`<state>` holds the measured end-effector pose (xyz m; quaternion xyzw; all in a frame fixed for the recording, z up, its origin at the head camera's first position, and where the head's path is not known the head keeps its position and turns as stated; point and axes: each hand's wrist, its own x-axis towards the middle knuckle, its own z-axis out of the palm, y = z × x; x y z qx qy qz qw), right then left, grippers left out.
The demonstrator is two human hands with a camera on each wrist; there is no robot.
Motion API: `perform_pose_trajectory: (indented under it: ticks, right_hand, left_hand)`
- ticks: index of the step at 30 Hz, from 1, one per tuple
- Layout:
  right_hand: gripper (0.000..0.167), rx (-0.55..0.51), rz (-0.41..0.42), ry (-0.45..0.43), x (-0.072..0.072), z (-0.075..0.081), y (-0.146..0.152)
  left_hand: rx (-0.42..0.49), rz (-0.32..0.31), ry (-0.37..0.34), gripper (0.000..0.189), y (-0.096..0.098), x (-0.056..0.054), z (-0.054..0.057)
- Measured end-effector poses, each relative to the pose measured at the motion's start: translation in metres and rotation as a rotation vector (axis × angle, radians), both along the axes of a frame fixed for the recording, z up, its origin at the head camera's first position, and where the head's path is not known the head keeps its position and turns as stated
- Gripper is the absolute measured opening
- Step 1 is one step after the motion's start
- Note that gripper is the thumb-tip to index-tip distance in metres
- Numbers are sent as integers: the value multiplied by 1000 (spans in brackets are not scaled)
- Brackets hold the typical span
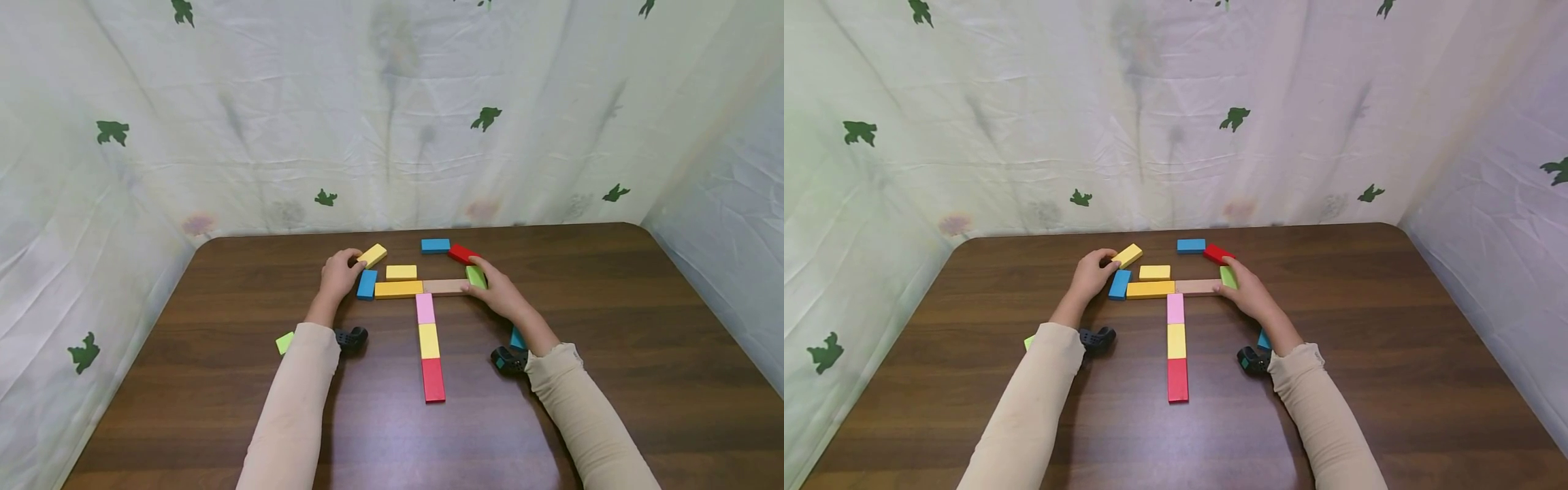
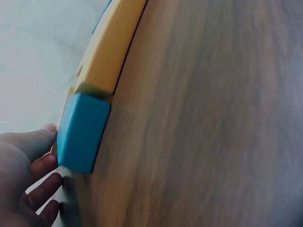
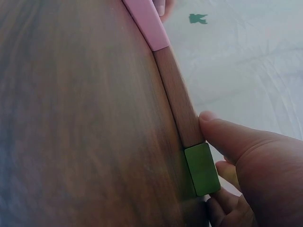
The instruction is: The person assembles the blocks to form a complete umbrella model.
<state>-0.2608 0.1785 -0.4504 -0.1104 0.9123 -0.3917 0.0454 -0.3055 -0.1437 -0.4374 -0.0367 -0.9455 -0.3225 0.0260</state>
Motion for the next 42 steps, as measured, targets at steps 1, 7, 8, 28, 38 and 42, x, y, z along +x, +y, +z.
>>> perform_pose_trajectory:
  ticks: [1, 7, 8, 28, 38, 42]
  right_hand:
    - [72, 0, -1, 1, 0, 0, 0]
    - [71, -5, -6, 0, 0, -1, 0]
    - [71, -6, -9, -1, 0, -1, 0]
    - [71, -2, -1, 6, 1, 1, 0]
    - [72, 6, 2, 13, 0, 0, 1]
    - [71, 5, 11, 19, 1, 0, 1]
  left_hand:
    - [-8, 5, -1, 33, 2, 0, 0]
    - [-14, 20, -7, 33, 8, -1, 0]
    - [-11, 20, -6, 33, 9, -1, 0]
    - [133, -168, -57, 39, -9, 7, 4]
    - [155, -363, -187, 63, -31, 17, 9]
    - [77, -421, -221, 72, -34, 19, 8]
